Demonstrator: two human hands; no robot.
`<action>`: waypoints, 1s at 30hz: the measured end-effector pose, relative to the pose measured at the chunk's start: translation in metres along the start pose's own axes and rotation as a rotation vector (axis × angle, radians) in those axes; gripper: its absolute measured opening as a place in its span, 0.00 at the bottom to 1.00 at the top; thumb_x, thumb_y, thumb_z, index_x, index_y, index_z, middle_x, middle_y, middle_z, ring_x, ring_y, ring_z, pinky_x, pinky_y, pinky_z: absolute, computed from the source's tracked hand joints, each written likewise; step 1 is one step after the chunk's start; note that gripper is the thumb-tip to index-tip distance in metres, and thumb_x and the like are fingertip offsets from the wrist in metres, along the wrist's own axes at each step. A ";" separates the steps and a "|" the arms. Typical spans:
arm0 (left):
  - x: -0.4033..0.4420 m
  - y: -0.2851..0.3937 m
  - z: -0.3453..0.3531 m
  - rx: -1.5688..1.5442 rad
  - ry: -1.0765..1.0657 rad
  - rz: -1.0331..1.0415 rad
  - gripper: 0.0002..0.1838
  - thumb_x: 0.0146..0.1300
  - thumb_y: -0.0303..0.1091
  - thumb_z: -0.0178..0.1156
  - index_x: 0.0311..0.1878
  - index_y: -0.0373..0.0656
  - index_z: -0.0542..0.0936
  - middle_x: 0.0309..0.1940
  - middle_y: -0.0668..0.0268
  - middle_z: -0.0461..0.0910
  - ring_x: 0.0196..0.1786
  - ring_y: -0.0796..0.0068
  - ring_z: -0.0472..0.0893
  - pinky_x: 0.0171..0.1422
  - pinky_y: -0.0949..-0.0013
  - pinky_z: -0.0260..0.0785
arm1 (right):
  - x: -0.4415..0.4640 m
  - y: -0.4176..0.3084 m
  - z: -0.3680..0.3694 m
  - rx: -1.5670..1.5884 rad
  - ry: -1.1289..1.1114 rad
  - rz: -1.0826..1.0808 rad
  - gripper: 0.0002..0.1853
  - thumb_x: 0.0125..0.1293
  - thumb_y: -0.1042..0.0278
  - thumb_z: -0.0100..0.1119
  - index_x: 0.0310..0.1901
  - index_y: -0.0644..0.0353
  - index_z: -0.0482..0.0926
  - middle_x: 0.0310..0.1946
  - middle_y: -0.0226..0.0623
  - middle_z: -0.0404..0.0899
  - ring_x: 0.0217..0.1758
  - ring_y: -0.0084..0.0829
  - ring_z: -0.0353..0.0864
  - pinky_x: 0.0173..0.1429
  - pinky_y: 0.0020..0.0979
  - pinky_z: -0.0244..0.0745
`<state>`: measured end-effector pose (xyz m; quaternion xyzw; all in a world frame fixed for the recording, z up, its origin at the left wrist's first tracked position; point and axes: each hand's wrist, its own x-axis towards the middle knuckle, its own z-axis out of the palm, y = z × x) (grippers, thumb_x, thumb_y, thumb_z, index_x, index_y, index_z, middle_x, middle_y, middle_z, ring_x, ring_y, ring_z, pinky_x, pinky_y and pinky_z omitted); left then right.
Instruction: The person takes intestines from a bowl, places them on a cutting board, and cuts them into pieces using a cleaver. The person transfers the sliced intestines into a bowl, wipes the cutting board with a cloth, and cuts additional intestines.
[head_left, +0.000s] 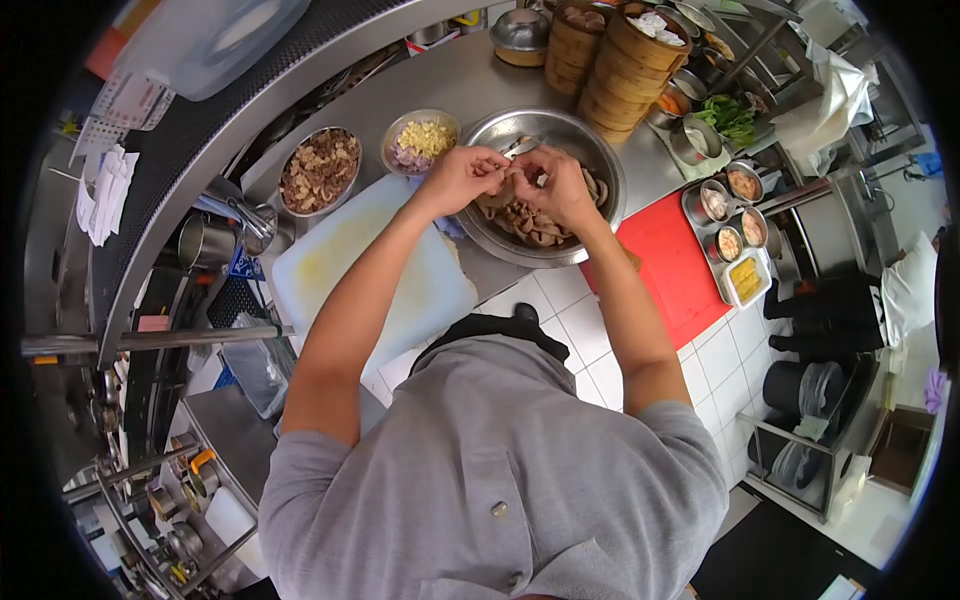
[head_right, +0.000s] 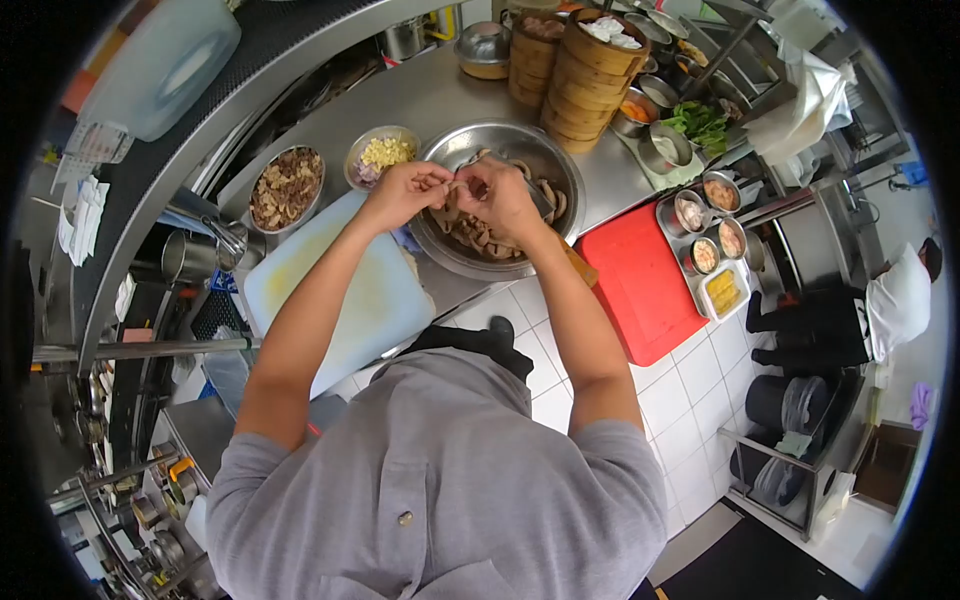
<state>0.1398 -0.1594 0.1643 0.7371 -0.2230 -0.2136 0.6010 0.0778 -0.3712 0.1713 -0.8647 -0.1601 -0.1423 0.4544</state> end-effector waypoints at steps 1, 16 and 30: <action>0.003 0.002 -0.004 0.094 0.011 0.035 0.11 0.64 0.28 0.72 0.47 0.35 0.86 0.39 0.64 0.88 0.39 0.80 0.84 0.46 0.73 0.77 | 0.004 0.000 -0.004 -0.005 0.007 -0.003 0.11 0.60 0.72 0.71 0.44 0.65 0.86 0.38 0.43 0.86 0.39 0.36 0.87 0.45 0.36 0.81; 0.037 0.012 0.000 -0.060 0.127 -0.174 0.04 0.63 0.27 0.63 0.35 0.37 0.82 0.32 0.68 0.82 0.33 0.79 0.81 0.40 0.72 0.76 | 0.021 0.028 -0.029 0.304 -0.227 -0.051 0.05 0.61 0.75 0.65 0.38 0.64 0.82 0.44 0.37 0.79 0.46 0.31 0.81 0.50 0.30 0.76; 0.039 0.010 0.000 -0.992 -0.008 -0.290 0.12 0.53 0.24 0.51 0.41 0.39 0.79 0.36 0.61 0.81 0.41 0.67 0.80 0.45 0.66 0.72 | 0.008 0.080 -0.045 1.315 -0.179 0.277 0.09 0.74 0.66 0.68 0.33 0.53 0.81 0.36 0.20 0.81 0.44 0.19 0.79 0.55 0.29 0.72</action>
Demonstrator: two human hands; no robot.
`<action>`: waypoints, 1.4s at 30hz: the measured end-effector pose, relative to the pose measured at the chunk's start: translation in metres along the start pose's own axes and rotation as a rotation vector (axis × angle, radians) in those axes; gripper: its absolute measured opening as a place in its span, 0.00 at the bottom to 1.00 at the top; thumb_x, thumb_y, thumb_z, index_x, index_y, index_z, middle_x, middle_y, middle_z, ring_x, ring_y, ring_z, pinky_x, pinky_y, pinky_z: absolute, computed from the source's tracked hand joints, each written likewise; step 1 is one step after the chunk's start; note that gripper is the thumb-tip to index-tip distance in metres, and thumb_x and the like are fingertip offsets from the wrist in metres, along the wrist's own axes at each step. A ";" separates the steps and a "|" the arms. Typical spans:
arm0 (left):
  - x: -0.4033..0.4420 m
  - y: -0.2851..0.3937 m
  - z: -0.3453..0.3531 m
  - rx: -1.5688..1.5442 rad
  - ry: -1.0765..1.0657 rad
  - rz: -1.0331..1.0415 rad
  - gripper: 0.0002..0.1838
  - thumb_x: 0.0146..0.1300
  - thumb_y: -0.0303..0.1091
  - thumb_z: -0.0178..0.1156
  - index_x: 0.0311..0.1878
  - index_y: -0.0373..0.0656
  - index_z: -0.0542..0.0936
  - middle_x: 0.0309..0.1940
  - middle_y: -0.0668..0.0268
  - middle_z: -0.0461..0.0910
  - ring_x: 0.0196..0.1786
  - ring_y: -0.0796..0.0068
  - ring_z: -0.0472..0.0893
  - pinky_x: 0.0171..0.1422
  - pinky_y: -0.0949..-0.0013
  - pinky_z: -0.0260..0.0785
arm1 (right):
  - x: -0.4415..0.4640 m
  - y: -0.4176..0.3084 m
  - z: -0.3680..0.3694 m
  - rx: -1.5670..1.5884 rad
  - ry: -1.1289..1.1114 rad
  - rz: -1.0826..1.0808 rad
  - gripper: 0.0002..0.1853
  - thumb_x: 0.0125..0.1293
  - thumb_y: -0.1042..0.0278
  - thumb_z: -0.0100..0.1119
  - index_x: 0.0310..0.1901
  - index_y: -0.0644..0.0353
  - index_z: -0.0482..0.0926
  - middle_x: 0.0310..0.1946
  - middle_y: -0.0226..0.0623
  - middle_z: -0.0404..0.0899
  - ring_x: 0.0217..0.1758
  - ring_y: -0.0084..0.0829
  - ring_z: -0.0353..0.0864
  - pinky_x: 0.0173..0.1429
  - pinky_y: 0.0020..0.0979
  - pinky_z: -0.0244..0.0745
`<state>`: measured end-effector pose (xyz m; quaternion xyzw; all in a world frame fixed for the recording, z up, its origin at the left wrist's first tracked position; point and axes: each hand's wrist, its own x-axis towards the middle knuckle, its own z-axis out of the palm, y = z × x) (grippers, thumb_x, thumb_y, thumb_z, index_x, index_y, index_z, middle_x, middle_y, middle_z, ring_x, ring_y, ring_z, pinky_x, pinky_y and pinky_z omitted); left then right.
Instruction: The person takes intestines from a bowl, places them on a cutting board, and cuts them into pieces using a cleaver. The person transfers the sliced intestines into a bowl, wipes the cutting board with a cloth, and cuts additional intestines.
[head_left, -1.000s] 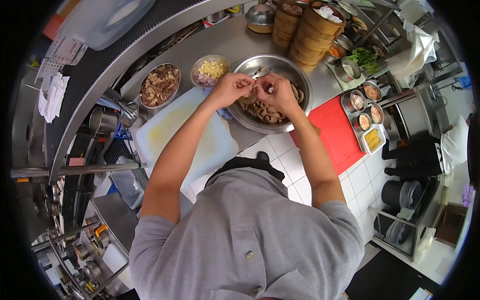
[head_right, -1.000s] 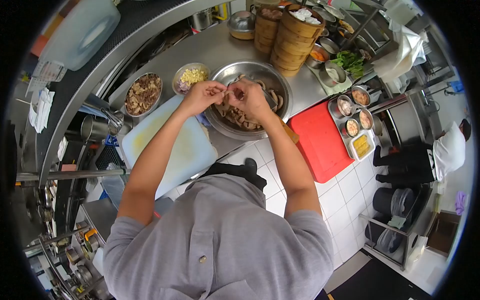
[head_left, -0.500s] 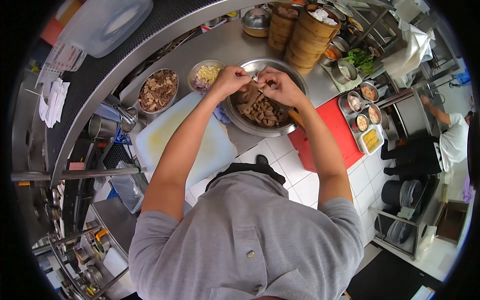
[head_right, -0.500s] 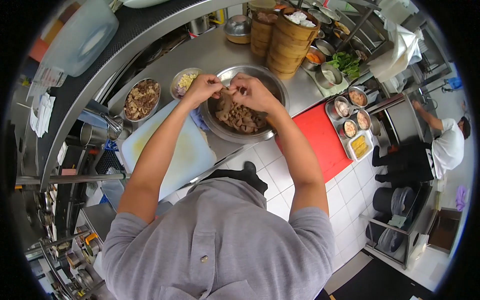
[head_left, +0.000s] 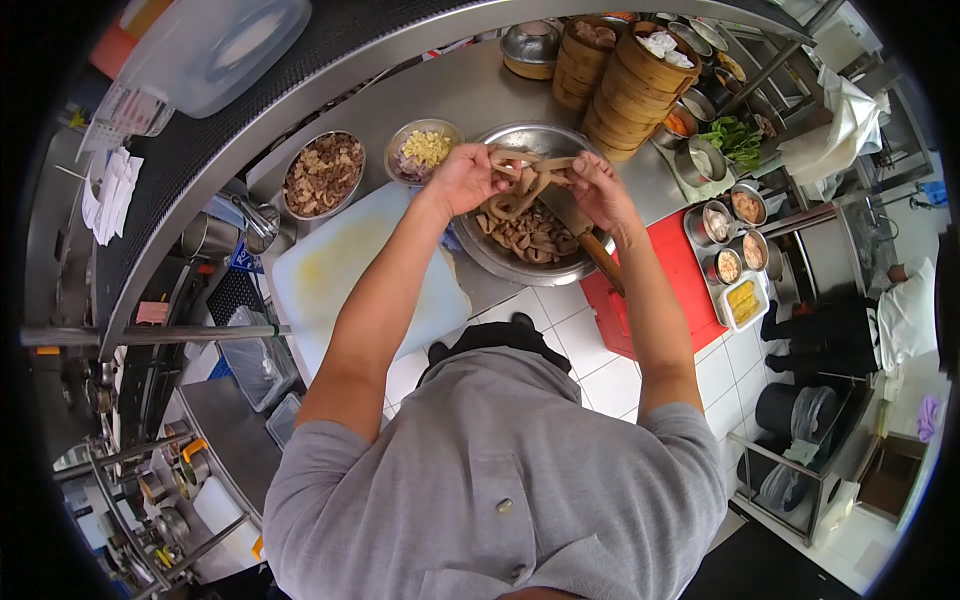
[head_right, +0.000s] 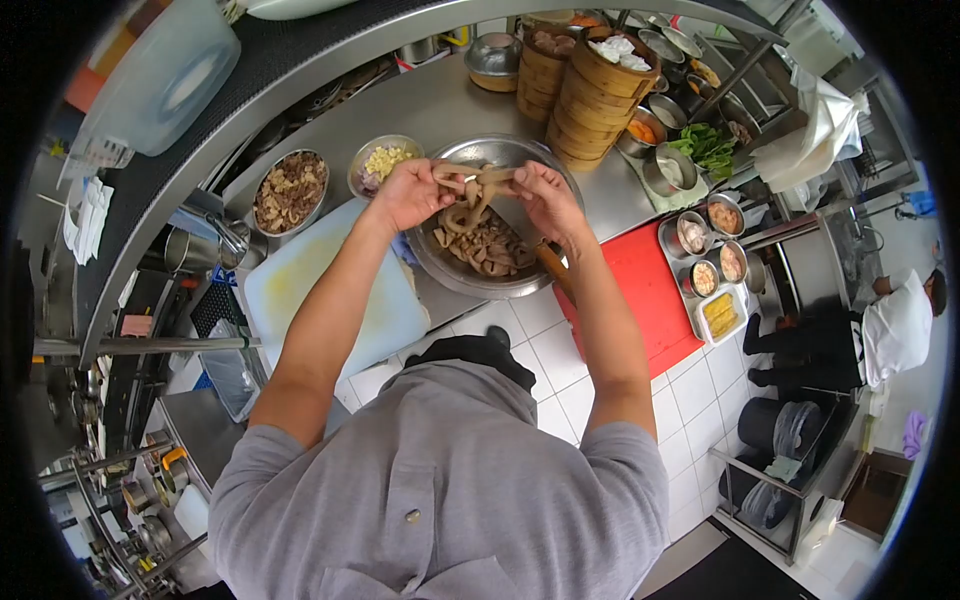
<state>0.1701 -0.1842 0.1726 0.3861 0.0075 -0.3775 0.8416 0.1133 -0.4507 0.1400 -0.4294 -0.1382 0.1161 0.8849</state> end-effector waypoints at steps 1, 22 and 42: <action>0.000 0.000 0.004 -0.017 -0.126 -0.051 0.11 0.58 0.27 0.54 0.43 0.38 0.79 0.34 0.63 0.81 0.38 0.68 0.80 0.43 0.67 0.71 | 0.000 -0.008 0.015 -0.140 0.077 0.062 0.07 0.74 0.66 0.68 0.35 0.53 0.82 0.35 0.21 0.81 0.42 0.18 0.80 0.52 0.28 0.74; 0.013 0.038 0.014 -0.038 0.118 0.173 0.07 0.74 0.36 0.65 0.42 0.43 0.80 0.16 0.81 0.61 0.21 0.85 0.67 0.44 0.72 0.69 | -0.052 -0.057 -0.026 -0.145 0.259 -0.202 0.14 0.77 0.59 0.65 0.33 0.54 0.77 0.27 0.21 0.76 0.31 0.18 0.73 0.47 0.29 0.75; 0.025 0.071 -0.008 -0.136 0.132 0.279 0.09 0.68 0.28 0.66 0.32 0.45 0.78 0.20 0.76 0.69 0.24 0.81 0.71 0.48 0.66 0.77 | -0.041 -0.143 0.020 -0.159 0.162 -0.159 0.13 0.79 0.58 0.62 0.48 0.60 0.83 0.19 0.20 0.64 0.28 0.23 0.72 0.52 0.32 0.77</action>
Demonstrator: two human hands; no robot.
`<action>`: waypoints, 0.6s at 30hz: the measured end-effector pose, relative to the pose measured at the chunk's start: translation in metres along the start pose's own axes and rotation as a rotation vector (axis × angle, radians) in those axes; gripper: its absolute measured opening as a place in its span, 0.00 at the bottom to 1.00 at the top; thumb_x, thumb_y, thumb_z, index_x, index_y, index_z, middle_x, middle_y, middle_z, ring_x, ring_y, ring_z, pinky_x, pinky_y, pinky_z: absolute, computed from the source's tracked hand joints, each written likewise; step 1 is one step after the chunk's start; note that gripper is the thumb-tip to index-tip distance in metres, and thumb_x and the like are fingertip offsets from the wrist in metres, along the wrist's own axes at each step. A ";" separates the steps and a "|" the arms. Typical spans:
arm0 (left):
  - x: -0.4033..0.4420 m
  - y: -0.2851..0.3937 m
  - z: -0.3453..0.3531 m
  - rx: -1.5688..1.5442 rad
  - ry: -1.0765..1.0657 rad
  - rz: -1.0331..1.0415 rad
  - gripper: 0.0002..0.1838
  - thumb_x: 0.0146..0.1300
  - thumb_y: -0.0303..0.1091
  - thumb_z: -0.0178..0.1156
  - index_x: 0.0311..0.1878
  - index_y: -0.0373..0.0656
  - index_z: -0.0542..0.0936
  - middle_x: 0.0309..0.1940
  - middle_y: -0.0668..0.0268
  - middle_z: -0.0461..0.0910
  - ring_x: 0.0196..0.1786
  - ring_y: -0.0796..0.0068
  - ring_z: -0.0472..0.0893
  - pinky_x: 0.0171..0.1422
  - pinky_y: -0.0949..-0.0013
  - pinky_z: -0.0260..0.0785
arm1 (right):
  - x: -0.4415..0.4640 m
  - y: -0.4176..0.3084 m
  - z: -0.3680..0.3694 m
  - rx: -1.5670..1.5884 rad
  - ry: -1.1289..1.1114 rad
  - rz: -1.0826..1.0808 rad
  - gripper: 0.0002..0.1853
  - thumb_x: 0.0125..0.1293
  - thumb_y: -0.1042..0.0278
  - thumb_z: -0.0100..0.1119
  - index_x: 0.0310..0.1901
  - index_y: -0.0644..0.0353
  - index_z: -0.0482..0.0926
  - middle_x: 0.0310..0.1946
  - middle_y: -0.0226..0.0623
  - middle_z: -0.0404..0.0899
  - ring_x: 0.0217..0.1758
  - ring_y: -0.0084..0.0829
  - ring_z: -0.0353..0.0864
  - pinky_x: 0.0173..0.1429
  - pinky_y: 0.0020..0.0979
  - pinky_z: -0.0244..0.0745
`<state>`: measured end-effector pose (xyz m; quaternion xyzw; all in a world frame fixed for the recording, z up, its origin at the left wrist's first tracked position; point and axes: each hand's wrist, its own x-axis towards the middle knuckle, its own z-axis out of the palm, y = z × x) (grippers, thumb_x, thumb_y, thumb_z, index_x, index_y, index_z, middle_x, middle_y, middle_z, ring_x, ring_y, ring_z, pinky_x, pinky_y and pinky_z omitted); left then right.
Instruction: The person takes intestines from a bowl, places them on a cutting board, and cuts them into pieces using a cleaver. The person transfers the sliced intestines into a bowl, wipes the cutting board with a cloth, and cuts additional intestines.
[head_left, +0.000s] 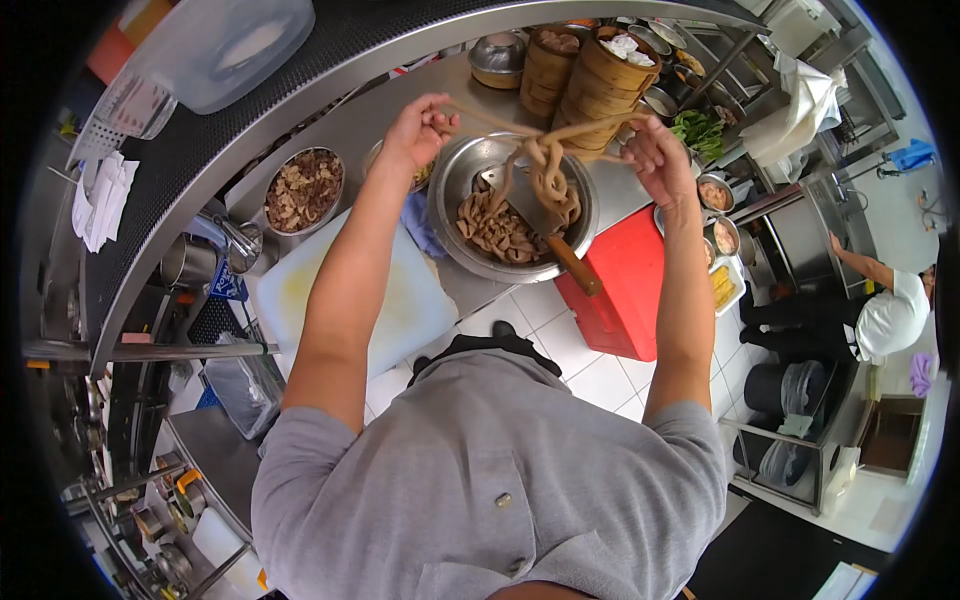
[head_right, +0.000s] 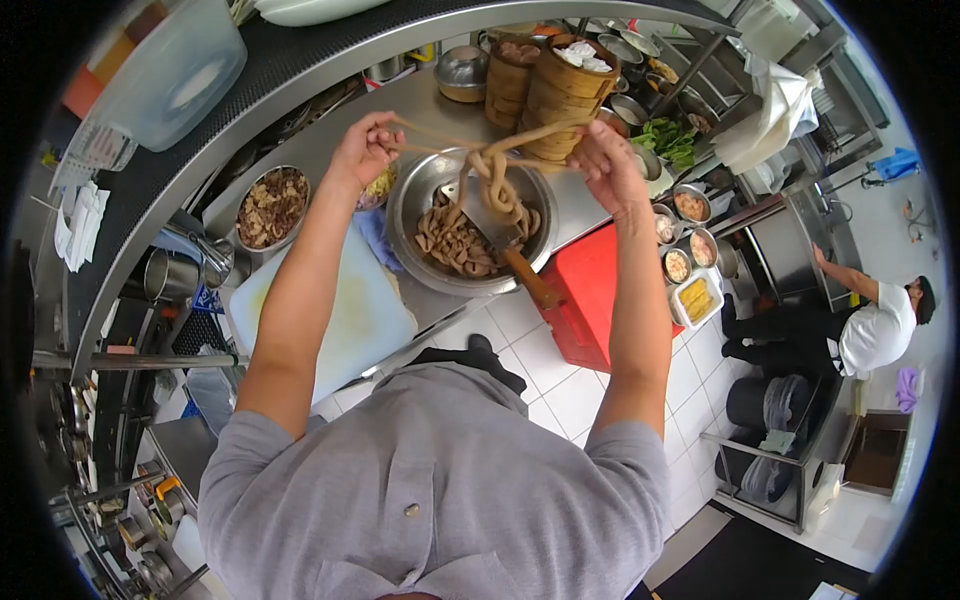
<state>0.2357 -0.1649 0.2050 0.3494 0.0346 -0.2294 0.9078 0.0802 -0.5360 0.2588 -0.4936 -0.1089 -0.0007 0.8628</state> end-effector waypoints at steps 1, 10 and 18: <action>-0.004 -0.006 -0.002 0.042 0.108 -0.005 0.10 0.68 0.27 0.66 0.30 0.46 0.76 0.20 0.76 0.70 0.23 0.81 0.70 0.46 0.67 0.76 | -0.003 0.004 -0.001 -0.030 0.000 0.115 0.13 0.78 0.58 0.62 0.48 0.61 0.83 0.17 0.20 0.61 0.24 0.21 0.69 0.49 0.32 0.77; -0.022 -0.057 -0.070 0.910 -0.032 -0.381 0.06 0.71 0.32 0.68 0.38 0.41 0.84 0.23 0.75 0.76 0.19 0.87 0.70 0.25 0.79 0.68 | -0.011 0.037 -0.017 -0.154 0.134 0.314 0.11 0.75 0.65 0.65 0.49 0.65 0.83 0.23 0.21 0.72 0.23 0.17 0.69 0.38 0.28 0.74; -0.014 -0.084 -0.087 0.783 0.246 -0.272 0.13 0.80 0.34 0.55 0.55 0.33 0.78 0.35 0.61 0.81 0.35 0.66 0.87 0.40 0.60 0.84 | -0.006 0.035 -0.004 -0.103 0.205 0.114 0.06 0.78 0.67 0.63 0.46 0.60 0.82 0.23 0.22 0.69 0.23 0.20 0.67 0.41 0.31 0.75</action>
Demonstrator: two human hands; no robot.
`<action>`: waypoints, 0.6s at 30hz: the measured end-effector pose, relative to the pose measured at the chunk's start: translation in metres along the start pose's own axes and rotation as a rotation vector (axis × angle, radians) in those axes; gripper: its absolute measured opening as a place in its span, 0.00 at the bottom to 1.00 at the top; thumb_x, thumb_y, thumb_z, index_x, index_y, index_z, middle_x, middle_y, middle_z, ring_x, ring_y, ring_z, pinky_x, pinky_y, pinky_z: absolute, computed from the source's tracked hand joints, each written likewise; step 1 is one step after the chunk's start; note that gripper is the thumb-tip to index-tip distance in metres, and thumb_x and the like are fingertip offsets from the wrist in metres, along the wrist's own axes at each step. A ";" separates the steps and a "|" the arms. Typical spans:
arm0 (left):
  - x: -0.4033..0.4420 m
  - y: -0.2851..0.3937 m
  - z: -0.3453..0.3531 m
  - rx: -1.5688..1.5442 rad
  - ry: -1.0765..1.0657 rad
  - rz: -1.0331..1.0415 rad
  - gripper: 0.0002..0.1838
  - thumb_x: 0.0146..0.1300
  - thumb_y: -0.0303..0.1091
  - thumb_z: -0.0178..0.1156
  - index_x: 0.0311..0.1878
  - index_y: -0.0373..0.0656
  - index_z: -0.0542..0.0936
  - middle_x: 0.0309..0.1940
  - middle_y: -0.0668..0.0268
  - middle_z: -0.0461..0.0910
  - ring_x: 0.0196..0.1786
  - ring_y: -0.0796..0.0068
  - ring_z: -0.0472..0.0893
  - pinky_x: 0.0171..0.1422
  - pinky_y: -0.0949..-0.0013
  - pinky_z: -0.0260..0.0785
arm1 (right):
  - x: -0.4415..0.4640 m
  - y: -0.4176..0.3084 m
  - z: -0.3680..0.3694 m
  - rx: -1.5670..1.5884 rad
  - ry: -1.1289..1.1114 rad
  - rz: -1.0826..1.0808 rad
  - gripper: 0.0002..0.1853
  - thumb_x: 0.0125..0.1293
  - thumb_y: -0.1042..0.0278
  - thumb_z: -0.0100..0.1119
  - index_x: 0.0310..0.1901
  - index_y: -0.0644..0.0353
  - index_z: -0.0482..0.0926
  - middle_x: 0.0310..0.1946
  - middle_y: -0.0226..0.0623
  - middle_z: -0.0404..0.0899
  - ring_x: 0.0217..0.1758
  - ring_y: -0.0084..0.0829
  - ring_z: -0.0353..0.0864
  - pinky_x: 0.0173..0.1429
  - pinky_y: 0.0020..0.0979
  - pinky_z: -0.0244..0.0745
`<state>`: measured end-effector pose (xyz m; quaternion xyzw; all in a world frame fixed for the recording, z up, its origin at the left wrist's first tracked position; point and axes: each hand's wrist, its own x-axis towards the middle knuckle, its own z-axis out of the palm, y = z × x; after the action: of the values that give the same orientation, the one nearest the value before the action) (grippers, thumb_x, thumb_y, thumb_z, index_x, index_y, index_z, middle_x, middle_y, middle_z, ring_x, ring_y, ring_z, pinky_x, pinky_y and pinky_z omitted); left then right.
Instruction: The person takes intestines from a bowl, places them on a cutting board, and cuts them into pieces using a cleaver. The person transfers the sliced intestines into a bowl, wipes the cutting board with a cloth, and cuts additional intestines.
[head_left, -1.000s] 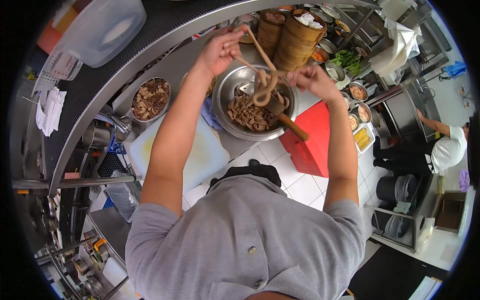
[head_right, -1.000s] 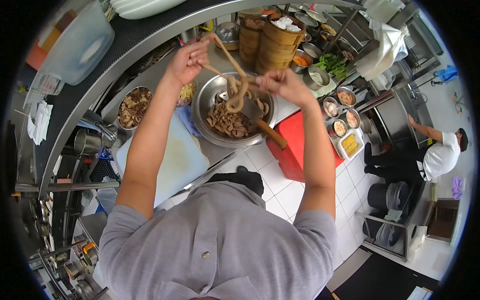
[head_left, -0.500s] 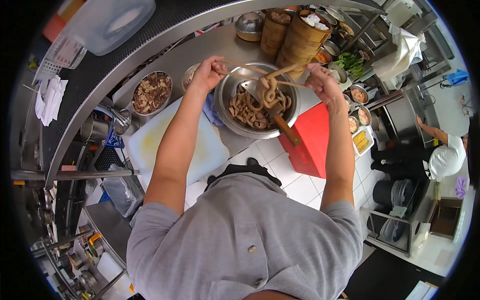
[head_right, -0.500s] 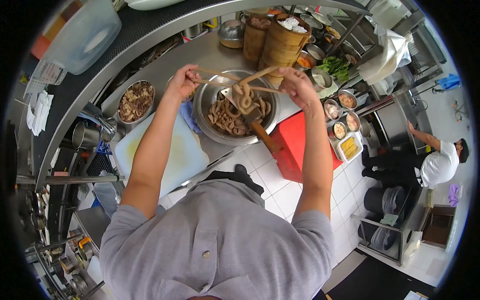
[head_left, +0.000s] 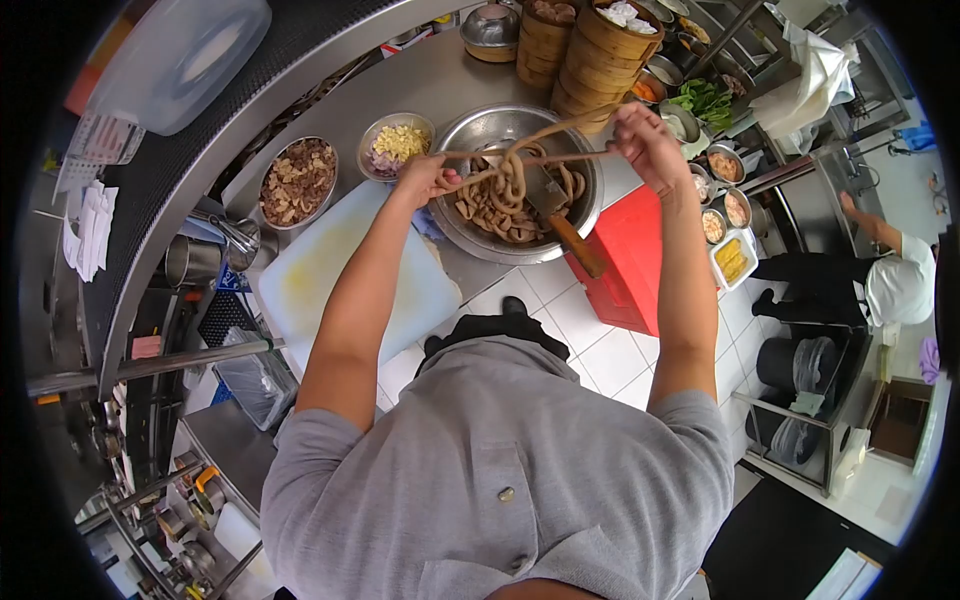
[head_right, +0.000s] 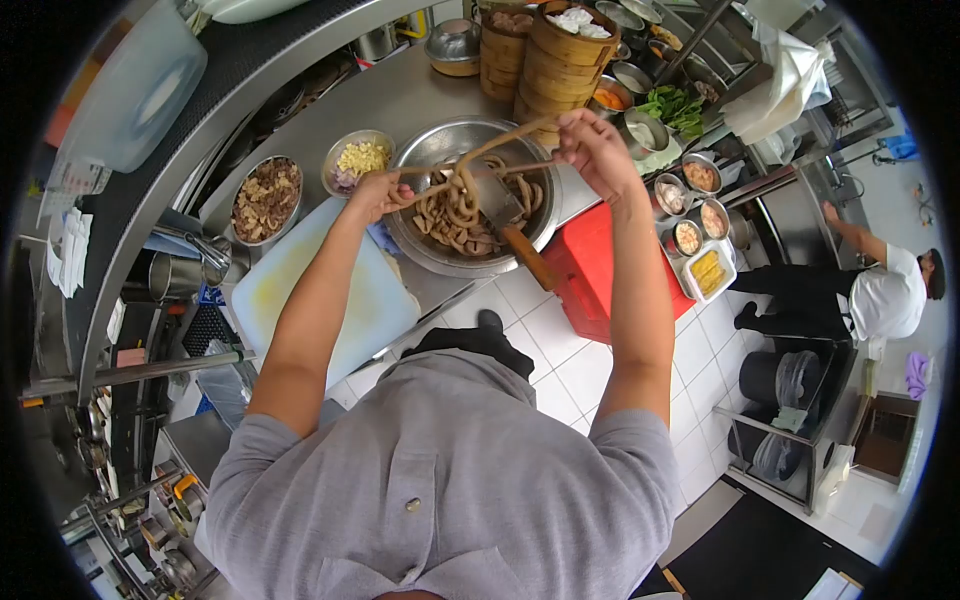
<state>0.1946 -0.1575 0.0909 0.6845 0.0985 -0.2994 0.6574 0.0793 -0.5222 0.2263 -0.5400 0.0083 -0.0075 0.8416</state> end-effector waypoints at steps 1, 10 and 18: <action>0.000 -0.001 -0.001 -0.099 0.034 0.041 0.13 0.81 0.33 0.52 0.56 0.32 0.75 0.38 0.59 0.81 0.37 0.64 0.88 0.41 0.58 0.85 | 0.002 -0.006 -0.006 0.003 0.001 -0.003 0.06 0.78 0.67 0.63 0.46 0.60 0.82 0.23 0.22 0.69 0.23 0.20 0.67 0.41 0.31 0.75; 0.014 -0.006 -0.011 -0.407 0.130 0.063 0.17 0.81 0.29 0.46 0.65 0.29 0.70 0.44 0.56 0.81 0.46 0.58 0.88 0.51 0.55 0.87 | 0.000 -0.084 0.034 0.166 -0.054 -0.315 0.11 0.77 0.59 0.63 0.44 0.58 0.81 0.24 0.24 0.72 0.32 0.25 0.77 0.49 0.37 0.79; -0.002 -0.005 0.013 0.629 0.394 0.520 0.16 0.71 0.38 0.64 0.57 0.40 0.83 0.46 0.53 0.89 0.47 0.48 0.88 0.56 0.53 0.79 | 0.012 -0.078 0.050 -0.220 -0.165 -0.119 0.09 0.77 0.62 0.65 0.47 0.59 0.84 0.23 0.18 0.71 0.24 0.15 0.65 0.30 0.23 0.59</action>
<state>0.1862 -0.1692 0.0883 0.8968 -0.0492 -0.0036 0.4397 0.0924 -0.5096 0.3178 -0.6272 -0.0921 -0.0122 0.7733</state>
